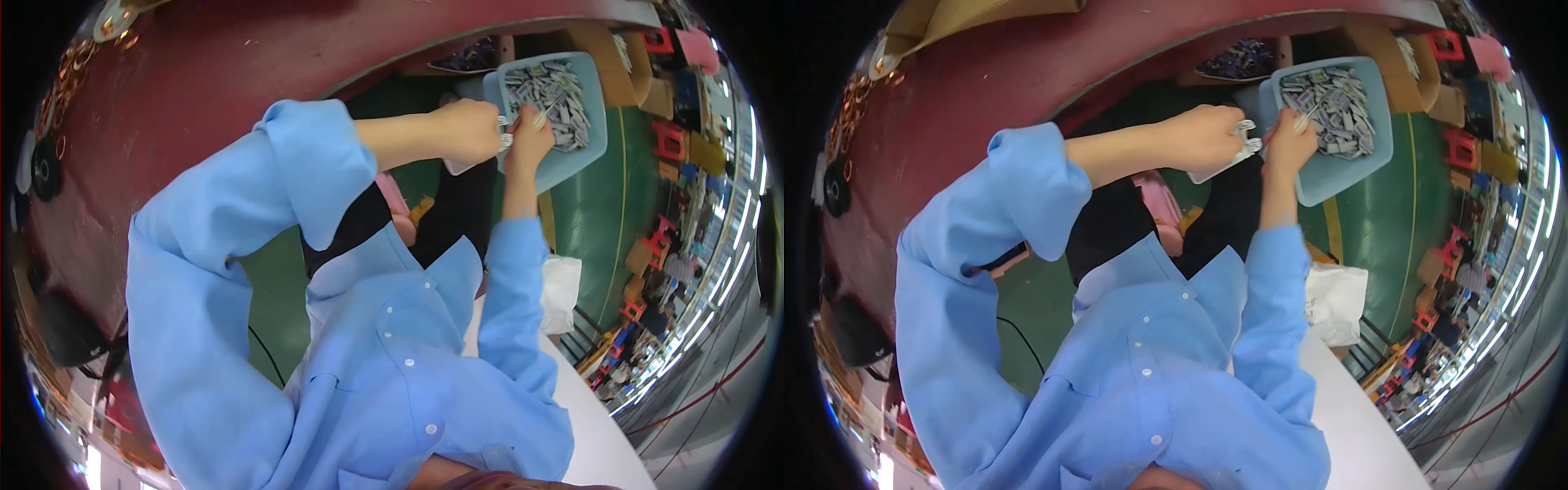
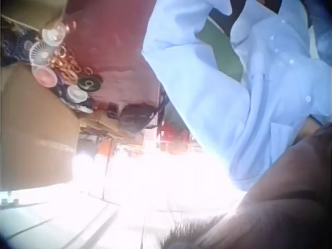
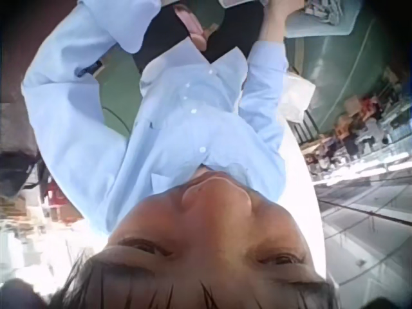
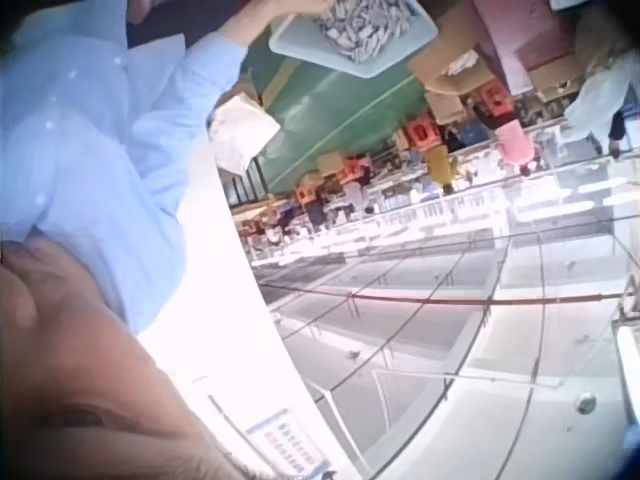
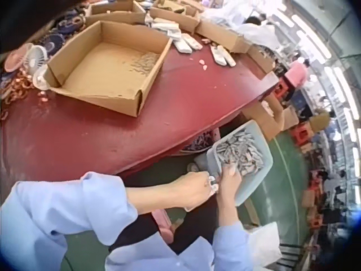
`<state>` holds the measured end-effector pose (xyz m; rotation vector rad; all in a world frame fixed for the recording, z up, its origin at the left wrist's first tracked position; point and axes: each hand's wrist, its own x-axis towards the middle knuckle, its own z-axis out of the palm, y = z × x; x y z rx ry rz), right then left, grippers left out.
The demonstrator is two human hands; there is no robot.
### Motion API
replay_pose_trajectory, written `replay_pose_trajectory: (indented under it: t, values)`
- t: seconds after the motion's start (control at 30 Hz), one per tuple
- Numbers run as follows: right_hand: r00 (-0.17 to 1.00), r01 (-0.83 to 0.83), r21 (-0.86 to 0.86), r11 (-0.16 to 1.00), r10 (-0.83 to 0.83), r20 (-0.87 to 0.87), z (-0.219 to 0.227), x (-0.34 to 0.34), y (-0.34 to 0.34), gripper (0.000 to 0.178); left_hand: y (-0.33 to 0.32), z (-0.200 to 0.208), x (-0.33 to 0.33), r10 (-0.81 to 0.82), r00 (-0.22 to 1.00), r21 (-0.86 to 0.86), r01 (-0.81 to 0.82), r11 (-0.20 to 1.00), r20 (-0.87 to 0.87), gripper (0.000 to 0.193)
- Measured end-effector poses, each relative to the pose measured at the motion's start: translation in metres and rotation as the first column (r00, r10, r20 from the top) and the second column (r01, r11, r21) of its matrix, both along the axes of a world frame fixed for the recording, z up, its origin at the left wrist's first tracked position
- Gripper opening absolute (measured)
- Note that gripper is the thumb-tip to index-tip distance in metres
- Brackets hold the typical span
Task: Assembling small electronic components using a manual screwdriver on a production floor.
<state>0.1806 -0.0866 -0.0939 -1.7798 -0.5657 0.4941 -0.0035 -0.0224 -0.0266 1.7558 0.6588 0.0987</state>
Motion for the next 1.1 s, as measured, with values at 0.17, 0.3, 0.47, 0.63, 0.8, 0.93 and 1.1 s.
replay_pose_trajectory:
  t: [0.17,0.3,0.47,0.63,0.8,0.93,1.1]
  values:
    - [0.921,0.005,-0.005,1.000,-0.007,-0.389,-0.019,-0.095,-0.076,0.013,0.004,0.009,0.004,0.096,0.995,0.051,-0.097,0.994,0.024,0.032]
    - [0.842,0.044,0.052,0.998,-0.009,-0.540,0.001,-0.124,-0.083,0.018,0.006,0.015,-0.003,0.155,0.987,-0.033,-0.154,0.988,0.034,0.038]
    - [0.785,0.043,0.178,0.983,0.077,-0.614,0.029,-0.132,-0.079,0.021,0.006,0.004,-0.010,0.183,0.982,-0.034,-0.181,0.983,0.056,0.033]
    - [0.714,0.127,0.222,0.967,0.067,-0.697,0.052,-0.129,-0.087,0.019,0.002,-0.001,-0.005,0.160,0.986,-0.095,-0.154,0.984,0.057,0.033]
    - [0.762,0.137,0.202,0.970,0.027,-0.647,0.057,-0.124,-0.086,0.019,-0.002,-0.002,-0.006,0.216,0.971,-0.255,-0.184,0.949,0.104,0.032]
    - [0.750,0.081,0.175,0.981,0.056,-0.660,0.060,-0.115,-0.089,0.020,-0.007,0.012,0.001,0.167,0.985,-0.225,-0.154,0.962,0.038,0.032]
    - [0.717,0.040,0.115,0.993,0.052,-0.695,0.065,-0.101,-0.103,0.018,-0.008,0.005,-0.002,0.106,0.994,-0.084,-0.104,0.991,0.017,0.040]
